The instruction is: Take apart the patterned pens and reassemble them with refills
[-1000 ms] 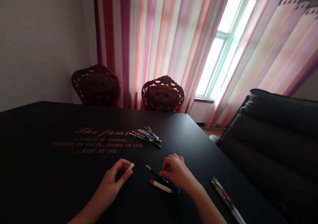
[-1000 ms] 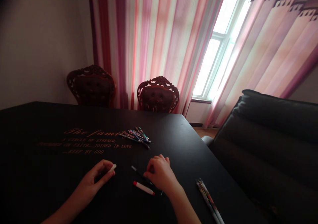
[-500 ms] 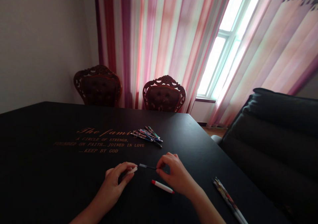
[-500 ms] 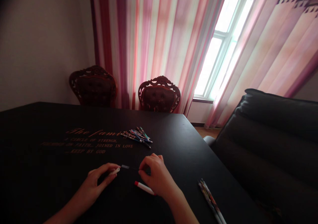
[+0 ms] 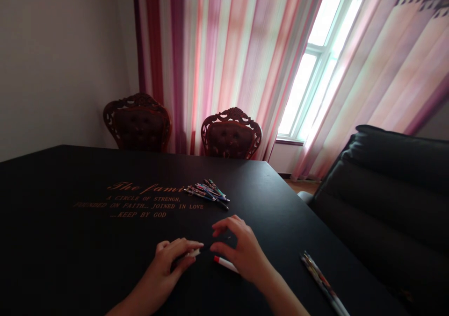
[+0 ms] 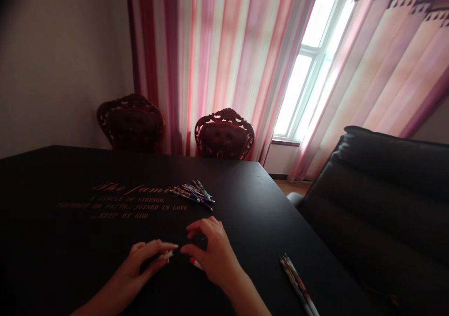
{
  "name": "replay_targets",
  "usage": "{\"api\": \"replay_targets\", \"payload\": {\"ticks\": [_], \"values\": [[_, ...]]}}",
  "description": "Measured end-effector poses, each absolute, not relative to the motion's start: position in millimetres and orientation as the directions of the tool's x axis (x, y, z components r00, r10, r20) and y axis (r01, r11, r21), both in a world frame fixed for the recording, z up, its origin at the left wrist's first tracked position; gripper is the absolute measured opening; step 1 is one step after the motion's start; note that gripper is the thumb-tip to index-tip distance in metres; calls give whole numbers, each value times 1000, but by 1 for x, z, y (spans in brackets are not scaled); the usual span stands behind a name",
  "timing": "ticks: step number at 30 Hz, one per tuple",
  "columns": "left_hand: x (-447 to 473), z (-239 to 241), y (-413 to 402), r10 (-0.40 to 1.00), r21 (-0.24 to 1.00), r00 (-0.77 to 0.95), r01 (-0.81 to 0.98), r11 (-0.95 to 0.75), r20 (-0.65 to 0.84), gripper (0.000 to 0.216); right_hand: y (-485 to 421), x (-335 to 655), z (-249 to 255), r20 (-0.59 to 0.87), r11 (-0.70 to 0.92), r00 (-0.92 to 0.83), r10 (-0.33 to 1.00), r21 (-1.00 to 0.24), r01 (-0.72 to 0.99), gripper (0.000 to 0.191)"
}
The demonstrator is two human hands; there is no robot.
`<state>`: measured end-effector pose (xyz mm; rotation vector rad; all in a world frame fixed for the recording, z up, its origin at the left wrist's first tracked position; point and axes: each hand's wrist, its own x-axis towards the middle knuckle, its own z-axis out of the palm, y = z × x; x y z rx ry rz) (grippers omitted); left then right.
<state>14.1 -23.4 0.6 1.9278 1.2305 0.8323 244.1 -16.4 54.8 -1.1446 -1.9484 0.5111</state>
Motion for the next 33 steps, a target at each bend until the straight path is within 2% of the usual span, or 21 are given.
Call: {"api": "replay_targets", "payload": {"ticks": [2,3,5,7,10,12,15,17,21,27,30,33], "values": [[13,1,-20,945,910,301,346,-229,123,29,-13,252,58,460,488,-198,866,-688,537,14],[12,1,-18,955,946,275,263,-190,115,31,-10,259,58,451,459,-167,877,-681,570,12],[10,0,-12,968,983,224,119,-139,110,36,-3,280,58,376,347,-120,919,-624,701,19],[9,-1,-8,977,992,182,43,-118,108,39,1,303,56,204,161,-65,977,-495,854,23],[10,-3,-6,979,995,178,13,-99,95,42,-1,329,53,-171,-80,32,985,-282,956,24],[11,-5,-7,976,995,199,26,-99,92,43,-5,337,51,-362,-131,37,931,-238,962,26],[13,-6,-9,972,993,219,64,-100,84,42,-9,334,48,-458,-150,9,889,-271,951,36],[13,-6,-10,972,991,220,84,-101,81,42,-9,328,45,-440,-144,2,898,-291,946,37],[12,-8,-10,972,984,217,129,-121,91,42,-8,316,38,-337,-97,-21,941,-328,940,28],[13,-8,-15,951,955,281,227,-192,125,33,-7,304,42,-234,11,-132,963,-459,888,16],[17,-4,-22,941,928,323,309,-206,102,30,-3,291,49,-1,161,-223,975,-690,706,8],[21,-1,-29,934,909,352,364,-203,67,31,-2,275,54,283,314,-139,949,-883,349,15]]}}
